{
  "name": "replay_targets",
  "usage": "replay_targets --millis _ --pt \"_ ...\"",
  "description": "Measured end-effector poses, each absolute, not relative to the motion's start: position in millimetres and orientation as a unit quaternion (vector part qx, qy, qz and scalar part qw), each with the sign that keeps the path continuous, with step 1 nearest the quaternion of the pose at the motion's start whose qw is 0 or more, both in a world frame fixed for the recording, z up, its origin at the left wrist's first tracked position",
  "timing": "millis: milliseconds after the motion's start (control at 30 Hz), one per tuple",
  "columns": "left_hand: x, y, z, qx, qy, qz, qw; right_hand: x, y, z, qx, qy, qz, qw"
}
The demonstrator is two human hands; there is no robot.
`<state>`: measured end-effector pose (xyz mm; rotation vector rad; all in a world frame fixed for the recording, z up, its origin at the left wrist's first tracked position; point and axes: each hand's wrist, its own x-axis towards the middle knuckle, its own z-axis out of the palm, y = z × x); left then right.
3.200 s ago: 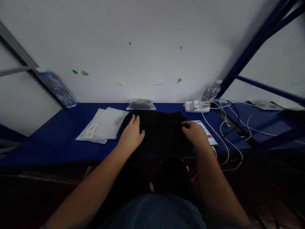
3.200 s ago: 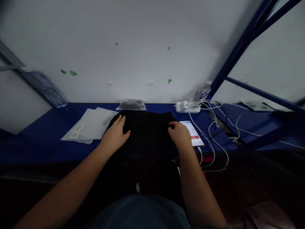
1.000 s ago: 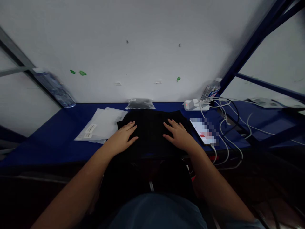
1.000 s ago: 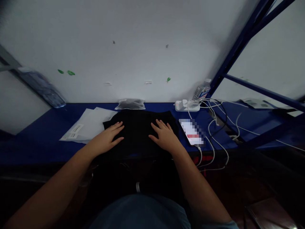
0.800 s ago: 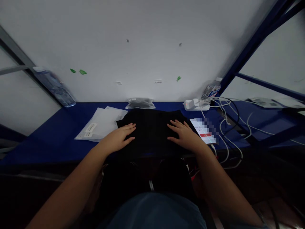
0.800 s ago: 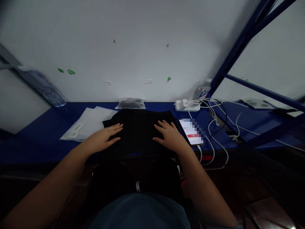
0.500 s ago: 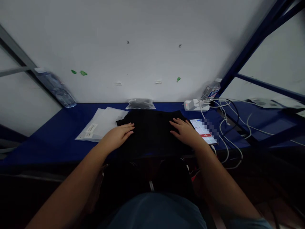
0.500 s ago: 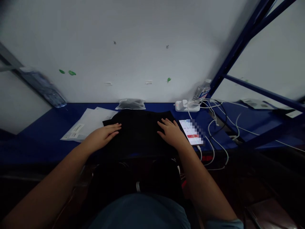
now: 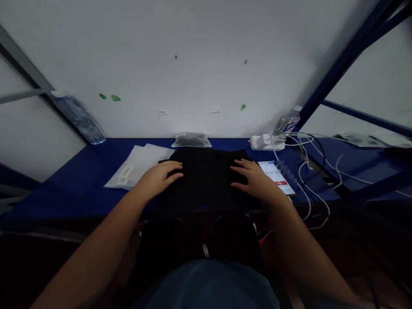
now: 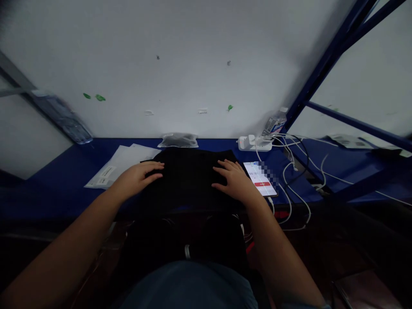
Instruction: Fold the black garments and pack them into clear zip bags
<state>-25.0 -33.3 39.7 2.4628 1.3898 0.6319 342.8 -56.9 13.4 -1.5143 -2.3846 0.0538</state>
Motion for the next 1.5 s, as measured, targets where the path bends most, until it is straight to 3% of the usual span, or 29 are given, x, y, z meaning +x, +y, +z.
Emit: replay_targets --millis 167,467,667,867,1067,1233,1367,1500 --pt "-47 -35 24 0.885 0.426 0.143 0.120 350 -67 11 -0.517 -0.842 0.043 0.146" --pt "-35 -25 42 0.863 0.456 0.209 0.064 325 -63 23 -0.464 -0.857 0.019 0.224" --pt "-4 38 71 0.781 0.589 0.208 -0.011 311 -50 25 -0.454 -0.868 0.034 0.198" --pt "11 30 64 0.802 0.537 0.249 -0.075 307 -34 18 -0.489 -0.848 0.020 0.201" --pt "-9 -1 53 0.746 0.618 0.246 0.008 302 -34 29 -0.504 -0.841 0.026 0.194" --pt "-12 -5 44 0.844 0.495 0.208 0.007 322 -56 27 -0.441 -0.884 0.047 0.146" --pt "-6 -9 41 0.850 0.479 0.216 -0.042 334 -68 16 -0.422 -0.890 0.030 0.171" --pt "3 -17 41 0.897 0.397 0.194 0.031 337 -67 14 -0.403 -0.892 0.032 0.203"
